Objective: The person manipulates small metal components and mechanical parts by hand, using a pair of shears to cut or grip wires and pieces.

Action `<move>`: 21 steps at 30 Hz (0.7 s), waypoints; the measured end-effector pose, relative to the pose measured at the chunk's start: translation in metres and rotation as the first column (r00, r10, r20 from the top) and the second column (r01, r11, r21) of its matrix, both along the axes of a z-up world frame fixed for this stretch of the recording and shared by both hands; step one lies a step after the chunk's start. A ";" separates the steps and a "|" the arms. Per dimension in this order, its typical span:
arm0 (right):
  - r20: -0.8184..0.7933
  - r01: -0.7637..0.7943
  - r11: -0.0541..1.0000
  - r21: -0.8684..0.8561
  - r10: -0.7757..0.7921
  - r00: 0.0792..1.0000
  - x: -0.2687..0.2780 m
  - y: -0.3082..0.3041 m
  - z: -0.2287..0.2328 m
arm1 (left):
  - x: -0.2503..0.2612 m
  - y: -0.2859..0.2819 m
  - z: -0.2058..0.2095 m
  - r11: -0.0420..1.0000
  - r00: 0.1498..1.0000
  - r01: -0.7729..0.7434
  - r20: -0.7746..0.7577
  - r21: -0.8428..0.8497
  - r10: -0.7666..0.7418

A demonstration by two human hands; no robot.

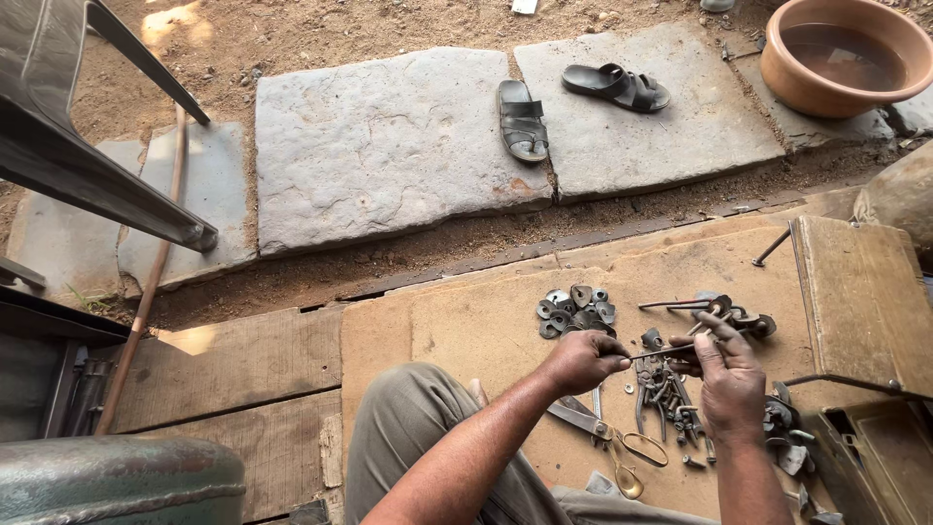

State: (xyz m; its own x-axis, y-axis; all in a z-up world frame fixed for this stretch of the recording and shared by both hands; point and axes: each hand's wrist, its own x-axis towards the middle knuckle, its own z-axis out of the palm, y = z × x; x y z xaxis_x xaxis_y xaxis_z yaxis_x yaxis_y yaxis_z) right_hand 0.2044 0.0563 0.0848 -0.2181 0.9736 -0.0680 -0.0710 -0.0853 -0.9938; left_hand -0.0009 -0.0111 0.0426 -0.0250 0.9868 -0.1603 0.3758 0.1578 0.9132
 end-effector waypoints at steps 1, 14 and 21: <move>-0.003 0.012 1.000 0.028 -0.012 1.000 -0.001 -0.002 0.000 | 0.000 0.000 0.003 1.000 1.000 -0.002 0.018 -0.015 0.002; -0.049 -0.063 0.978 0.198 0.074 0.996 0.009 0.001 -0.015 | -0.004 0.004 -0.008 0.985 0.975 0.077 0.220 -0.152 -0.042; -0.295 -0.058 0.995 -0.083 0.031 0.955 -0.011 -0.009 0.026 | 0.001 -0.002 0.005 0.977 0.958 0.002 0.280 -0.211 0.059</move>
State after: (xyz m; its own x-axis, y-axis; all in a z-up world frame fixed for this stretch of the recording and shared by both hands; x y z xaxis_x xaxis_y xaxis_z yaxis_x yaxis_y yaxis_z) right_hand 0.1937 0.0469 0.1111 -0.2847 0.9552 -0.0809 -0.3517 -0.1826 -0.9181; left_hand -0.0001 -0.0127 0.0472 0.0235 0.9305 -0.3655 0.0990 0.3616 0.9270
